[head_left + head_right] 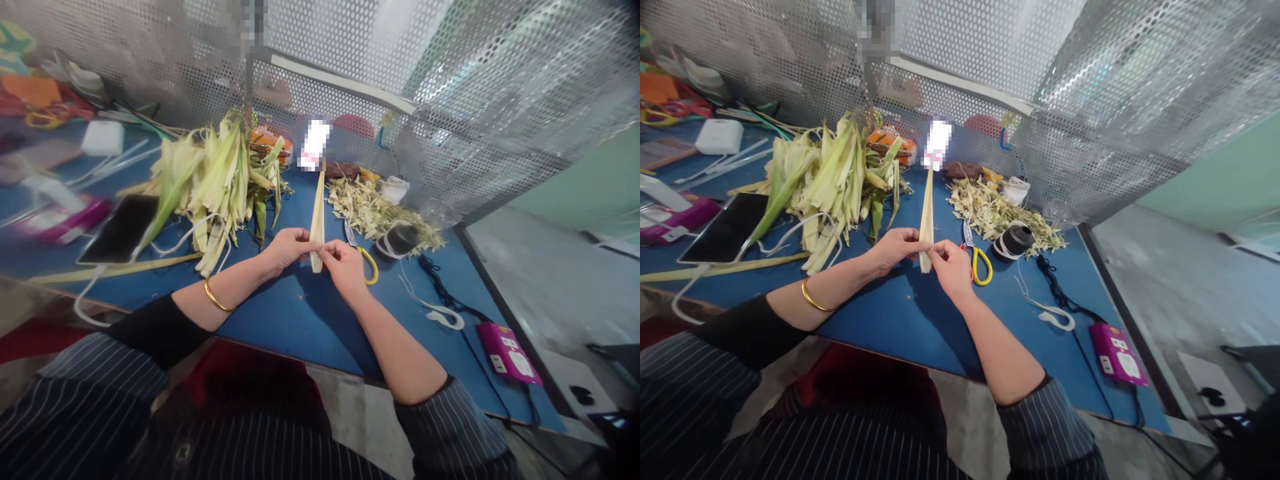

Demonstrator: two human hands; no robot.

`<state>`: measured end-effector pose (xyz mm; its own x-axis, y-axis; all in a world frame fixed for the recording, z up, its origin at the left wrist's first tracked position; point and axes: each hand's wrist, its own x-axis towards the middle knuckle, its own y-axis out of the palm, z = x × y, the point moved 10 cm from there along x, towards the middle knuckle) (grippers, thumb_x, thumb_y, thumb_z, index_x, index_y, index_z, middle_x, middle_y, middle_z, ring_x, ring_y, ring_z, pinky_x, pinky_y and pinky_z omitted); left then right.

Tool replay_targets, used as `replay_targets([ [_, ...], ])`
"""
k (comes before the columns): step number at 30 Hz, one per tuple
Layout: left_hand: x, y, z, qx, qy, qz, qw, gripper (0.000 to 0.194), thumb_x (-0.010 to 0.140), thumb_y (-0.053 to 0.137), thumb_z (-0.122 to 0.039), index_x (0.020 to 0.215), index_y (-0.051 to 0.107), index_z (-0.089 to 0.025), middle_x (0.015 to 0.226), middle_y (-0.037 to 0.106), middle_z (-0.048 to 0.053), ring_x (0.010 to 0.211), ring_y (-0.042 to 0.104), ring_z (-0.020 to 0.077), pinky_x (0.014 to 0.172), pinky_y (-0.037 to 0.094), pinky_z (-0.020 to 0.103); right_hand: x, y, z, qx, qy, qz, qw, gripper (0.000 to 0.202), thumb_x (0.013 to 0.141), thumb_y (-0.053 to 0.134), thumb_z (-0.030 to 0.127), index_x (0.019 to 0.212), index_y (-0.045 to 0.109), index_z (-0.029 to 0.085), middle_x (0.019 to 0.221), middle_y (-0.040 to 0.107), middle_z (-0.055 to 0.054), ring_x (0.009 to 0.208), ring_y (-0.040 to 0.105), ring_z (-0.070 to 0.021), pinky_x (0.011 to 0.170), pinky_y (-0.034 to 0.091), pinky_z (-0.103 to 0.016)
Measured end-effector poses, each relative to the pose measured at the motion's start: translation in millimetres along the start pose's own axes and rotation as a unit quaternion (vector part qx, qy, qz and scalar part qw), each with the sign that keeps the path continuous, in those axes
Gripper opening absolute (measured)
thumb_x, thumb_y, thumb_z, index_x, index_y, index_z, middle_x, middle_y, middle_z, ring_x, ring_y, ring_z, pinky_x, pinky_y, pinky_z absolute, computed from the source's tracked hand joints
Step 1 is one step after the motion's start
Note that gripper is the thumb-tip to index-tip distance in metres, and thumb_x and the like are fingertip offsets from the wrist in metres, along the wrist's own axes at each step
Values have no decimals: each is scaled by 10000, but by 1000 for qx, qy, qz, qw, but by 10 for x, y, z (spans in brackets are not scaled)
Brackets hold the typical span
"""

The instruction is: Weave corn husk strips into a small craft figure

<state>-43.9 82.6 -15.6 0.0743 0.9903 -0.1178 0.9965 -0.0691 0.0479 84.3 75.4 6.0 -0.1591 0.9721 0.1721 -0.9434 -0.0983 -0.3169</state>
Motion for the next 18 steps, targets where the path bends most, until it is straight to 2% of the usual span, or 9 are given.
replay_targets([
  [5,30,-31,-78,-19,31,-7,999,98,702,645,-132,787,597,-125,638,605,-7,557,553,80,584,464,236,36,-32,-79,50,18,-22,998,175,756,634,361,703,576,205,570,587,32,498,528,-124,503,452,-267],
  [7,42,-55,-68,-13,30,-13,999,155,705,595,-92,857,590,-124,682,630,10,584,585,98,590,469,244,43,-53,-73,43,13,-29,999,153,762,620,339,709,573,204,572,586,33,498,528,-124,502,446,-264],
  [8,41,-91,-88,2,42,-27,999,195,706,576,-81,895,581,-127,723,645,22,606,598,106,600,473,249,44,-73,-67,37,11,-35,999,144,765,612,330,710,569,205,568,581,34,493,525,-123,497,439,-261],
  [10,1,-206,-230,71,108,-82,988,242,714,558,-81,947,565,-145,813,660,36,655,601,110,645,477,256,42,-123,-37,15,1,-51,999,130,769,599,313,706,558,208,557,566,39,487,516,-121,495,424,-257],
  [12,-119,-274,-475,175,208,-141,952,214,742,555,-106,947,573,-166,879,646,34,707,582,107,689,467,249,30,-172,23,-34,-16,-67,997,125,768,589,299,690,546,211,549,551,42,485,504,-119,499,410,-253],
  [13,-186,-251,-583,223,251,-151,930,185,764,546,-123,938,585,-174,891,632,31,720,571,107,691,457,243,20,-183,67,-67,-29,-71,995,124,767,581,290,681,538,212,546,545,44,486,499,-117,504,402,-252],
  [15,-274,-75,-709,319,311,-105,889,169,803,531,-156,944,617,-191,896,609,28,729,556,112,685,435,239,-5,-167,162,-131,-59,-67,987,123,770,567,275,672,520,216,545,539,47,495,497,-116,520,390,-250],
  [18,-315,179,-693,449,330,-19,830,175,840,514,-201,959,641,-216,851,594,23,721,538,129,652,392,247,-39,-99,257,-185,-97,-44,977,143,792,552,278,674,494,221,545,529,51,505,494,-115,537,377,-251],
])
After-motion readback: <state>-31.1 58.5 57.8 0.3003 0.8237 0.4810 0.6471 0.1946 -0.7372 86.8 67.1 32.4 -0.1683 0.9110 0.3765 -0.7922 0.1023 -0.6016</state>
